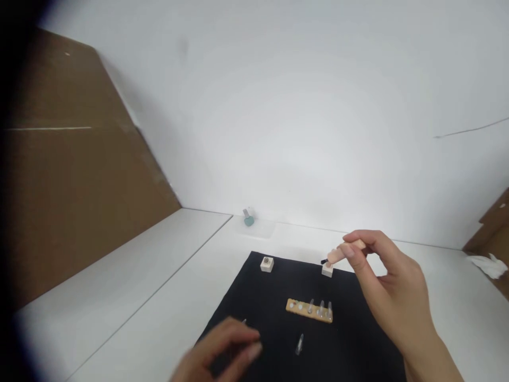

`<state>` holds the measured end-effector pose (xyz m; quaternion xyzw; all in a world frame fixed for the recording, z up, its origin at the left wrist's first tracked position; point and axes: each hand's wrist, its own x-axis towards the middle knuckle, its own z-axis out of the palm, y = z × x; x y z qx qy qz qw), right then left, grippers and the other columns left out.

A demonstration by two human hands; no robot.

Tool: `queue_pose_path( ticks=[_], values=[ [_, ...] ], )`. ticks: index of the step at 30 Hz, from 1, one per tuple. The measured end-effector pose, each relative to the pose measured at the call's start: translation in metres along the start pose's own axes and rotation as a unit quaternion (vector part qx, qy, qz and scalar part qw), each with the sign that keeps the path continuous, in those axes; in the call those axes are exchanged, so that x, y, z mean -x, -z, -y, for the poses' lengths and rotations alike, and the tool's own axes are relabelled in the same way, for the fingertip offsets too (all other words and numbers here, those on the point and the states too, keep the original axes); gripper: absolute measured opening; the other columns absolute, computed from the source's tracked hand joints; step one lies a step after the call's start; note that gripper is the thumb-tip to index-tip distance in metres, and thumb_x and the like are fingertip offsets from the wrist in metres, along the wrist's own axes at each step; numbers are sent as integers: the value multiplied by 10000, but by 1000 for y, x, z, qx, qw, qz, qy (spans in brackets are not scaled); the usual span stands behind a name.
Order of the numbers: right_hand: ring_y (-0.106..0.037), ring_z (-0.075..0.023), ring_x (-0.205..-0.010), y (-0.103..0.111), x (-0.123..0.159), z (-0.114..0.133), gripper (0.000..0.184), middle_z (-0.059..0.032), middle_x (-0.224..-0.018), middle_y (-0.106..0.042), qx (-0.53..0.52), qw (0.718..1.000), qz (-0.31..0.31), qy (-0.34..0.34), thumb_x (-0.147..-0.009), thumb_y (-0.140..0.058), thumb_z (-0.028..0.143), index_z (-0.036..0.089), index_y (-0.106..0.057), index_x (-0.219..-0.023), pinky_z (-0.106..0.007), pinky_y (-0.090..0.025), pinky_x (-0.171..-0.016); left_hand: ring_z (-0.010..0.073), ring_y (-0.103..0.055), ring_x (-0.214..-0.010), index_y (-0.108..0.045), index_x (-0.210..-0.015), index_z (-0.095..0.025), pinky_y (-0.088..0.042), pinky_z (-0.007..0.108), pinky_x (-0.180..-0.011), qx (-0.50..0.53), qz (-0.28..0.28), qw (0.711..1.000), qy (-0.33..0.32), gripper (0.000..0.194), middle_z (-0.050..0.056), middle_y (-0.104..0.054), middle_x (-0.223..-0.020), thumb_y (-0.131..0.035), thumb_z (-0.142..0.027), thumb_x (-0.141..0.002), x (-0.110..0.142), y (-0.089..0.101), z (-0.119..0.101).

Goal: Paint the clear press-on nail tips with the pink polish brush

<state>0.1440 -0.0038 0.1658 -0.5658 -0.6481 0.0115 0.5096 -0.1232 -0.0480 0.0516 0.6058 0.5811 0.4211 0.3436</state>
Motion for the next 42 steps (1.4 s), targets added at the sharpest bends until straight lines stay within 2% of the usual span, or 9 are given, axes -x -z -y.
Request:
queue_pose_path(
  ticks=[2, 4, 7, 11, 17, 23, 26, 30, 42],
  values=[
    [-716, -231, -740, -2, 1, -2, 229, 4, -778, -801, 6, 1000, -4, -8, -994, -596, 510, 300, -673, -945, -337, -565, -742, 249, -682, -789, -775, -844, -283, -542, 326, -731, -69, -51, 996, 21, 85, 17, -753, -815, -730, -349, -816, -33, 22, -7],
    [-723, -224, -747, -4, 2, -2, 215, -1, -824, -807, -5, 1000, 7, -1, -996, -598, 495, 300, -681, -959, -330, -578, -753, 235, -671, -817, -751, -968, -237, -539, 339, -763, -109, -31, 992, 51, 169, 20, -733, -887, -739, -224, -799, -73, 31, -1],
    [-756, -221, -841, -8, 2, -4, 203, -20, -919, -818, -46, 997, 57, 16, -1016, -576, 460, 288, -684, -1022, -304, -600, -750, 184, -661, -721, -725, -1072, -171, -556, 314, -709, -115, 17, 991, 61, 416, 4, -706, -898, -825, -64, -683, -123, 21, 24],
    [-773, -221, -943, -16, 2, -10, 220, -36, -960, -824, -93, 988, 121, -4, -1050, -519, 430, 277, -657, -1128, -264, -611, -648, 178, -694, -808, -690, -1058, -149, -592, 363, -762, -125, 61, 989, 54, 162, 26, -717, -994, -742, -239, -933, -148, -3, 51],
    [-765, -224, -898, -27, 5, -9, 227, -40, -926, -820, -138, 985, 99, -26, -1049, -534, 435, 266, -615, -1177, -292, -622, -670, 212, -696, -743, -648, -822, -207, -541, 314, -707, -89, 46, 995, 6, 158, -33, -702, -744, -742, -102, -750, -137, -2, 31],
    [-750, -176, -747, -37, 22, 6, 142, 10, -927, -816, -104, 994, -17, 13, -1048, -548, 375, 295, -662, -1025, -274, -605, -702, 239, -692, -1088, -650, -1055, -267, -506, 356, -981, -40, 32, 989, -137, 183, 19, -760, -1109, -605, -229, -882, -110, -10, -32],
    [-775, -216, -875, -45, 32, 8, 155, -4, -980, -821, -71, 995, -38, 58, -1047, -543, 381, 306, -678, -1058, -336, -604, -835, 253, -694, -1121, -654, -1074, -279, -524, 355, -969, -25, 4, 983, -184, 192, 33, -762, -1138, -600, -224, -898, -98, -16, -48],
    [-782, -238, -967, -48, 38, 3, 132, -4, -1008, -832, -42, 992, -48, 109, -1044, -543, 316, 309, -636, -1137, -405, -558, -1001, 240, -716, -1048, -661, -1080, -289, -560, 317, -888, -19, 3, 984, -176, 226, 17, -769, -1094, -643, -204, -872, -88, -18, -55],
    [-798, -168, -798, -39, 24, 13, 159, -4, -924, -831, 5, 972, -27, 233, -1074, -510, 279, 244, -665, -1083, -289, -587, -820, 202, -693, -913, -603, -1038, -270, -555, 313, -808, -50, 12, 971, -235, 202, -5, -707, -963, -574, -132, -894, -77, -11, -65]
  ],
)
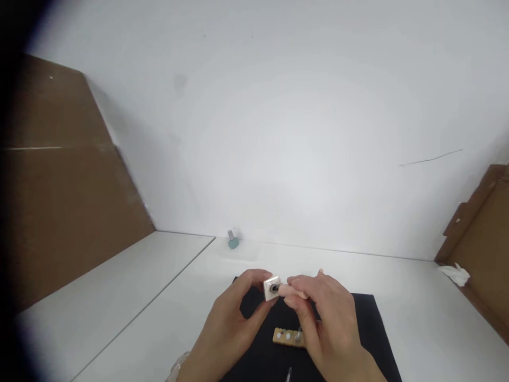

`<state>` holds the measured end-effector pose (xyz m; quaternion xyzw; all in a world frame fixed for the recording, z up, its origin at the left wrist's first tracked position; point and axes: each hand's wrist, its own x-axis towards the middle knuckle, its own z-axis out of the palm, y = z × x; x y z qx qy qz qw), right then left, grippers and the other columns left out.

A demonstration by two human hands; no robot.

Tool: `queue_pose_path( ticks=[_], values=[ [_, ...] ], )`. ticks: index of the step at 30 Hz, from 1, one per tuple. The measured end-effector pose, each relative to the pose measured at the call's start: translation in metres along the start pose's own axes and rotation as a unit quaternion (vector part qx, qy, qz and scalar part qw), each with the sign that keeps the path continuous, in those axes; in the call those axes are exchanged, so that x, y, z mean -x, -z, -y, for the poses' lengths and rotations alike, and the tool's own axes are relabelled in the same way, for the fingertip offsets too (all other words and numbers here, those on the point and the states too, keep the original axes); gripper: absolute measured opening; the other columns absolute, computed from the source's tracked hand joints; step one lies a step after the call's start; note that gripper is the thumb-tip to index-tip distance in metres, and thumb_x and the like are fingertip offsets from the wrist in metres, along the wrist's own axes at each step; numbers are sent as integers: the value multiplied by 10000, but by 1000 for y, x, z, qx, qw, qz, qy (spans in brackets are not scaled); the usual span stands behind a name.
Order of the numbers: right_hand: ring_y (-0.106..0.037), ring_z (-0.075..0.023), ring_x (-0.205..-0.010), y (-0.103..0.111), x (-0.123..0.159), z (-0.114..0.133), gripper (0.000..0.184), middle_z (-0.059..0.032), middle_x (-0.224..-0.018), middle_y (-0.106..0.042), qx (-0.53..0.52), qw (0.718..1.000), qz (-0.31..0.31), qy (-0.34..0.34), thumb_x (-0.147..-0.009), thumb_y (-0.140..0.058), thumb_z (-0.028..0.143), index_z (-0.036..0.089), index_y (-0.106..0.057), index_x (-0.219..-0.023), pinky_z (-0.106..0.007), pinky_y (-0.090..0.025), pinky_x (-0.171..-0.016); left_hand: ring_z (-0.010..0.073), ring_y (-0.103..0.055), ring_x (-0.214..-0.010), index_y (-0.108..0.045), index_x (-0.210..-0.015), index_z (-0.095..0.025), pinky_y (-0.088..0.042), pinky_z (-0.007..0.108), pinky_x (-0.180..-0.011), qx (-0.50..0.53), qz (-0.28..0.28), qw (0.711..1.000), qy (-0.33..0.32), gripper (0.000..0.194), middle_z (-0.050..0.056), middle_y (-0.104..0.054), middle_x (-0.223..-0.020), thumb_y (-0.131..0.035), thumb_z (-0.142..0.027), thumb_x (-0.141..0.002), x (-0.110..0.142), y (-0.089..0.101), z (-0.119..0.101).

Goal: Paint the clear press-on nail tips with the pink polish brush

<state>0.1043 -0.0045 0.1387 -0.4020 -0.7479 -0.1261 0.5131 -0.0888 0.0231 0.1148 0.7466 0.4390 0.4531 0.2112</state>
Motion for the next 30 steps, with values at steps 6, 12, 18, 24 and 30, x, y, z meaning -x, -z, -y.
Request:
queue_pose_path(
  ticks=[6, 12, 18, 24, 30],
  values=[
    [-769, -171, -759, -5, -2, -1, 126, -31, -950, -824, -39, 999, 16, 21, -1077, -500, 229, 241, -613, -1131, -300, -565, -761, 191, -680, -907, -608, -1045, -277, -546, 313, -812, -18, 8, 999, -29, 238, -12, -693, -971, -576, -89, -903, 1, 2, -6],
    [-756, -166, -774, -10, 0, -8, 113, -4, -924, -805, -96, 992, 38, -75, -1052, -553, 254, 254, -666, -1064, -270, -566, -727, 212, -682, -1002, -645, -1189, -275, -547, 333, -882, -21, 12, 999, -48, 316, 23, -708, -1079, -601, -107, -924, 0, 6, -7],
    [-664, -145, -563, -12, -3, -13, 154, 17, -773, -791, -199, 943, 63, -259, -1015, -588, 384, 255, -653, -963, -224, -538, -523, 186, -677, -859, -685, -1262, -239, -552, 290, -811, 0, 74, 997, -30, 336, 18, -703, -965, -642, -182, -933, -2, 13, -11],
    [-717, -153, -700, -9, -3, -11, 95, 14, -864, -814, -185, 961, 14, -207, -982, -632, 324, 271, -698, -939, -238, -566, -667, 205, -643, -793, -758, -1157, -226, -517, 320, -765, 19, 91, 994, 53, 274, 12, -664, -846, -658, -344, -930, -7, 18, -19],
    [-631, -134, -610, -12, -3, -18, 147, 5, -797, -789, -302, 897, 16, -322, -926, -725, 396, 255, -689, -913, -230, -524, -592, 209, -602, -801, -779, -1133, -203, -452, 316, -747, 66, 147, 984, 78, 345, 12, -635, -823, -603, -434, -947, -21, 28, -32]
  ],
)
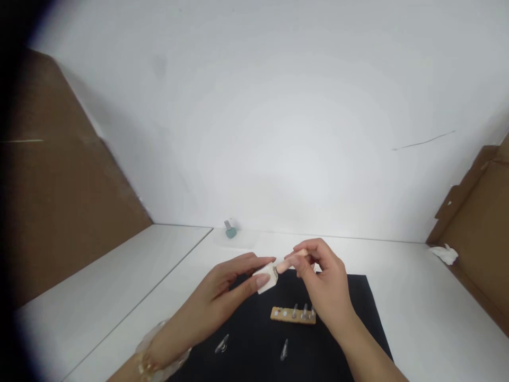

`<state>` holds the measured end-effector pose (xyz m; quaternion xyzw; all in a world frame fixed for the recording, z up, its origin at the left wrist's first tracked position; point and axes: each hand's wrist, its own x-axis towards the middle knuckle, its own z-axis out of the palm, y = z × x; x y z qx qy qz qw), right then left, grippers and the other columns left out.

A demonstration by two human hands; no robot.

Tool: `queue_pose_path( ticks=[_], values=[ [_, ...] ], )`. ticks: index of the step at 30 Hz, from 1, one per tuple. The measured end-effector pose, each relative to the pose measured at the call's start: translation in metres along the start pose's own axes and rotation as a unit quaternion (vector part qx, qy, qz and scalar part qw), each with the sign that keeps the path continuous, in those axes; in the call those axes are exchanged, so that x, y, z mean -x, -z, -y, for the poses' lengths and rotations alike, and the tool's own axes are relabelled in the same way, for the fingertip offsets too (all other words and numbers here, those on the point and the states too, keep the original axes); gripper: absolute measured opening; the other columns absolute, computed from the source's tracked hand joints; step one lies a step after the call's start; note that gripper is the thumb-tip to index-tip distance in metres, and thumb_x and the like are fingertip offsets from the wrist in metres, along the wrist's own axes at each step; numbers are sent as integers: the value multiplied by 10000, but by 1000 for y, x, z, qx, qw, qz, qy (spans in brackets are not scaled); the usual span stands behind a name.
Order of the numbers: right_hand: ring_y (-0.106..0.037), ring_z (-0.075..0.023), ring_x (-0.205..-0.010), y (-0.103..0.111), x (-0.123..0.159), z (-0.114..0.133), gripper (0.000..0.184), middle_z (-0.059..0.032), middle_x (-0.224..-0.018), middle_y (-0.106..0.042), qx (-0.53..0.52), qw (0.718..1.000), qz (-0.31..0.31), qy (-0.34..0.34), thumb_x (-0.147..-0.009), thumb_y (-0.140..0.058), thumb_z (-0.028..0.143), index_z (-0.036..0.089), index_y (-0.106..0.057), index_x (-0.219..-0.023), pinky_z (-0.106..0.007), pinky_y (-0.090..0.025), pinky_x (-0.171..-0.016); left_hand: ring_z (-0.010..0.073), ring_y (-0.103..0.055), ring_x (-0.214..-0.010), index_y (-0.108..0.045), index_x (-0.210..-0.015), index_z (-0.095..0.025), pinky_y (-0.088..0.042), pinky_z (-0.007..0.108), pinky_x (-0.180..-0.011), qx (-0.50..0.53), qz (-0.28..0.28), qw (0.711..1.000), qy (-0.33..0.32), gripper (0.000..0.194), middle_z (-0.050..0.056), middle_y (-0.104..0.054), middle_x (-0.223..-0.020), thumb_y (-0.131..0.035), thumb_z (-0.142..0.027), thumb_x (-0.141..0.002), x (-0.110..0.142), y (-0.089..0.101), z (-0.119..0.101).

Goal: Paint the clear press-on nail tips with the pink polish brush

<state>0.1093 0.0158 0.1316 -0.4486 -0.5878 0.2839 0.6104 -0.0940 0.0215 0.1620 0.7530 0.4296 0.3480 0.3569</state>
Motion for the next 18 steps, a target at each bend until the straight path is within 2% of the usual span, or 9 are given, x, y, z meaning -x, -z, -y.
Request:
queue_pose_path(
  ticks=[4, 10, 14, 18],
  values=[
    [-572, -125, -586, -2, -2, -8, 217, -1, -756, -752, -102, 994, -33, -23, -922, -734, 462, 248, -724, -957, -236, -495, -572, 195, -540, -753, -777, -1135, -195, -405, 308, -701, 14, 29, 999, 16, 390, -2, -577, -786, -558, -469, -965, -5, 0, -11],
    [-565, -141, -612, -3, -2, -9, 247, -28, -798, -782, -112, 990, -82, -21, -929, -738, 448, 251, -772, -1074, -267, -505, -590, 185, -504, -744, -763, -908, -217, -375, 300, -696, 44, 61, 997, 27, 342, -20, -555, -754, -554, -481, -969, -16, 0, -20],
    [-542, -141, -603, -7, -1, -7, 295, -35, -808, -770, -120, 989, -72, -35, -970, -675, 465, 232, -763, -1127, -285, -511, -597, 195, -520, -749, -732, -807, -213, -399, 308, -735, 96, 99, 989, 59, 368, -21, -543, -702, -537, -485, -960, -21, 1, -17],
    [-549, -137, -590, -9, -1, -3, 357, -43, -867, -755, -109, 992, -48, -33, -1001, -609, 475, 226, -728, -1228, -300, -532, -601, 204, -513, -747, -714, -756, -212, -397, 315, -737, 102, 82, 988, 80, 405, -17, -529, -675, -547, -531, -943, -23, 1, -12]
  ],
)
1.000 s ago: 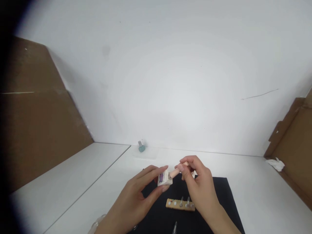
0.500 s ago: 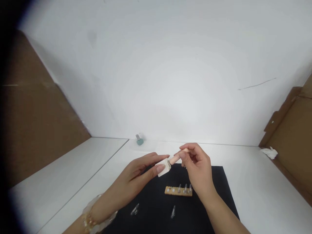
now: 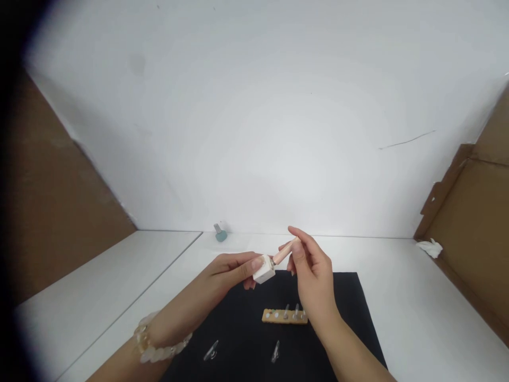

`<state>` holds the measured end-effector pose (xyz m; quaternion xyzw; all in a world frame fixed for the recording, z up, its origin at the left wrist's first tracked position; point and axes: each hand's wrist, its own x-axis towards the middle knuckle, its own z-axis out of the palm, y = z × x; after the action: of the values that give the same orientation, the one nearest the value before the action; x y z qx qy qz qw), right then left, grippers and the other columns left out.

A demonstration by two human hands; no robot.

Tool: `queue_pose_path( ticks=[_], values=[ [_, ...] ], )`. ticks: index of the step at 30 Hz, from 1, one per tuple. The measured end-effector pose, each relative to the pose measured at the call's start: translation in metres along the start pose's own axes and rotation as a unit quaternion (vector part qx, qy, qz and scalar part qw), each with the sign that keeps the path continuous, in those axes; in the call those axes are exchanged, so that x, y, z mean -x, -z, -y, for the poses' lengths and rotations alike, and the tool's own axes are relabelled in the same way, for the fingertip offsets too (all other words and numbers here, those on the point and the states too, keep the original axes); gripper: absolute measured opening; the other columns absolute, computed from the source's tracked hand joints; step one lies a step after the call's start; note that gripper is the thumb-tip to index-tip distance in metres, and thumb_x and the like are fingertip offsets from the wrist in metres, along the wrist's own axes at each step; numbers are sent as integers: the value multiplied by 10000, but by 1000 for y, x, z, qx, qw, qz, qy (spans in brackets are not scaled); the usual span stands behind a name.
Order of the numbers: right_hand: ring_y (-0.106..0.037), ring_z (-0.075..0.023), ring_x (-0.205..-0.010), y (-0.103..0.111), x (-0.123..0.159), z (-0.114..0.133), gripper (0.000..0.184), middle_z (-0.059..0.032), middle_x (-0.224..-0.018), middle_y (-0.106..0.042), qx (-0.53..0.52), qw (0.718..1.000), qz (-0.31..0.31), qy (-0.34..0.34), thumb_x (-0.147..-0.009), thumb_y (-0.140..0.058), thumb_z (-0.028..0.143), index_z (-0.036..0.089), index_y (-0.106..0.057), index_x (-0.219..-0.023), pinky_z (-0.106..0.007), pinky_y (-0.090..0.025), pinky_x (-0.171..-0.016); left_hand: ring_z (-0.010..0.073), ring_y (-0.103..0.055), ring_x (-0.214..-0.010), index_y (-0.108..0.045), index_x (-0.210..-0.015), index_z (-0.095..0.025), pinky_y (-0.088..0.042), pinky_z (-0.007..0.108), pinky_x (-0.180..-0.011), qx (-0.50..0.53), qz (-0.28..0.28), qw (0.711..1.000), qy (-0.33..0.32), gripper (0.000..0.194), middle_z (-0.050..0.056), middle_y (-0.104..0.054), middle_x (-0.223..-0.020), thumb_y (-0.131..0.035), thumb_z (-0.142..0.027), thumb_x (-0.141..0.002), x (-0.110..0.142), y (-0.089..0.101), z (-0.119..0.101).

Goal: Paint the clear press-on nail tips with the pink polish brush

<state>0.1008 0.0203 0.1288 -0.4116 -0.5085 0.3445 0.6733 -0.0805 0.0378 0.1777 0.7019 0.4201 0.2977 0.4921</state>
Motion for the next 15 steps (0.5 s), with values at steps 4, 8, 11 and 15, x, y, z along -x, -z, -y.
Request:
queue_pose_path(
  ticks=[4, 8, 11, 15],
  values=[
    [-555, -134, -588, 1, 0, 1, 346, -45, -880, -757, 32, 999, -3, 7, -978, -637, 455, 224, -726, -1220, -292, -537, -604, 212, -522, -742, -698, -708, -211, -422, 319, -735, 13, -4, 1000, 10, 415, -9, -544, -658, -576, -550, -915, -1, 0, 1],
    [-560, -135, -596, 2, 0, 1, 303, -32, -830, -740, 60, 998, -11, 7, -962, -648, 437, 221, -729, -1157, -275, -522, -602, 202, -534, -728, -731, -725, -203, -424, 310, -734, 21, 2, 1000, 15, 398, -15, -552, -644, -602, -534, -904, -2, 2, 0],
    [-556, -139, -589, 2, -2, -1, 281, -5, -735, -676, 73, 997, -11, -7, -937, -671, 448, 212, -730, -1078, -267, -503, -585, 194, -538, -735, -777, -808, -197, -432, 307, -721, 16, 7, 1000, 13, 362, -1, -625, -711, -637, -521, -886, -3, 3, -1],
    [-551, -144, -592, 4, -6, -2, 308, -4, -706, -656, 75, 997, -2, -27, -922, -685, 487, 196, -720, -1017, -268, -496, -579, 209, -597, -782, -790, -1009, -188, -469, 331, -740, 12, -7, 1000, 4, 343, 31, -723, -848, -726, -464, -816, -3, 3, 5]
  ],
)
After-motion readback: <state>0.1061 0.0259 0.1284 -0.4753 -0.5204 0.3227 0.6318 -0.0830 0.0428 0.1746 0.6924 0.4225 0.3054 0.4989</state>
